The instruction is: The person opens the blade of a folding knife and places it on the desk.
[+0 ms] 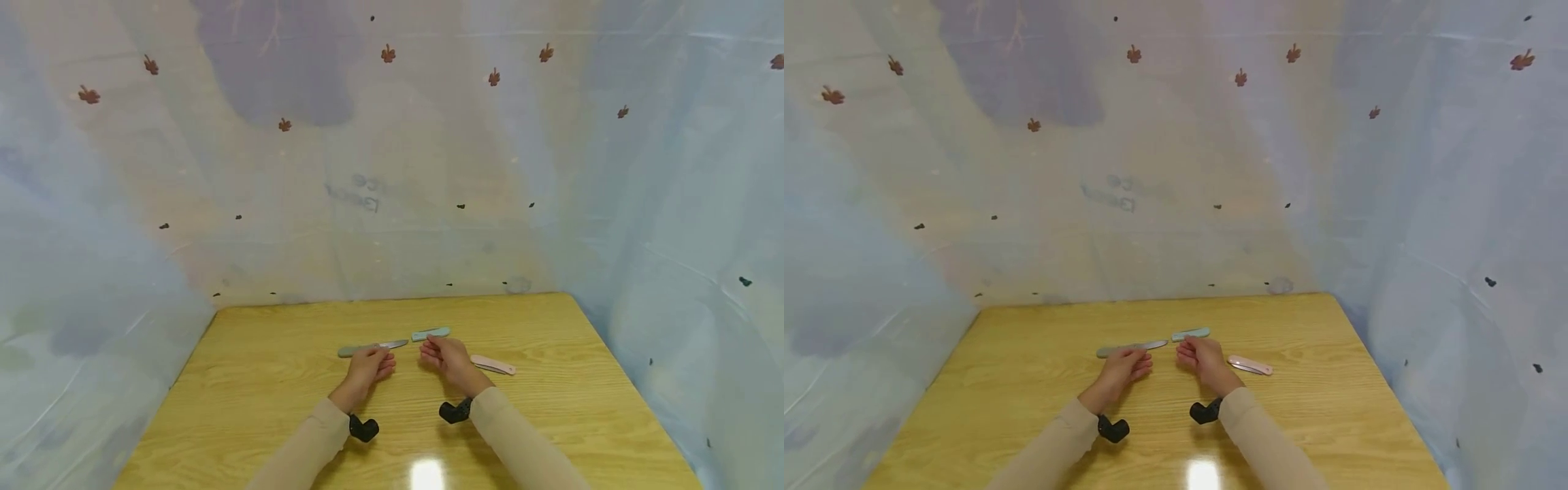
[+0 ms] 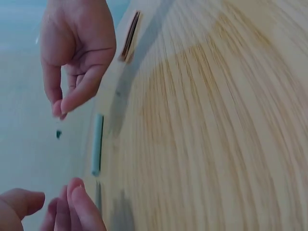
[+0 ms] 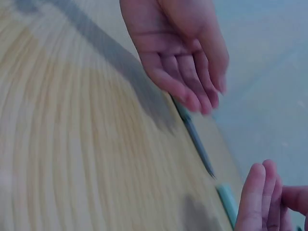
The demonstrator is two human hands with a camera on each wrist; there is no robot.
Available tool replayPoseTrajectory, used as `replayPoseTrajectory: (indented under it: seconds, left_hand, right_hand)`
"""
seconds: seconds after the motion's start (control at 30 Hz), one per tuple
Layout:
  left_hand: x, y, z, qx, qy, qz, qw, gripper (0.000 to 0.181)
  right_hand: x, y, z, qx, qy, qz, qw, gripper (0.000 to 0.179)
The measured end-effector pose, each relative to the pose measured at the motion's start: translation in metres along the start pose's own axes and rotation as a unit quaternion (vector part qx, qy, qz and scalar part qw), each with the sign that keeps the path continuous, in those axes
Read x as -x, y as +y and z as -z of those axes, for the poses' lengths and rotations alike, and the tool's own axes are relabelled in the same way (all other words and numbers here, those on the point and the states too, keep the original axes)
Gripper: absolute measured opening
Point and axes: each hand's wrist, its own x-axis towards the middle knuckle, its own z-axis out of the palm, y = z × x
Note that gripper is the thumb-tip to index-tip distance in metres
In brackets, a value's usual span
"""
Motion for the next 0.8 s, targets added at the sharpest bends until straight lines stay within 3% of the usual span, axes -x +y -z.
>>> replayPoseTrajectory:
  seconds: [0.13, 0.33, 0.47, 0.63, 0.8]
  left_hand:
    - [0.000, 0.003, -0.016, -0.035, -0.028, -0.021, 0.9988, 0.037]
    - [0.003, 0.004, -0.039, -0.036, -0.081, -0.044, 0.9951, 0.037]
    - [0.006, 0.004, -0.056, -0.035, -0.102, -0.048, 0.9930, 0.037]
    - [0.007, 0.000, -0.080, -0.034, -0.119, -0.032, 0.9918, 0.035]
    - [0.001, -0.011, -0.107, -0.066, -0.118, -0.051, 0.9895, 0.030]
  right_hand:
    - [0.009, -0.019, 0.025, 0.032, 0.011, 0.018, 0.9993, 0.029]
    - [0.017, -0.044, 0.070, 0.076, 0.041, 0.038, 0.9955, 0.043]
    - [0.024, -0.058, 0.099, 0.071, 0.053, 0.038, 0.9954, 0.044]
    - [0.034, -0.068, 0.126, 0.091, 0.061, 0.060, 0.9921, 0.041]
    - [0.039, -0.070, 0.148, 0.142, 0.065, 0.092, 0.9834, 0.043]
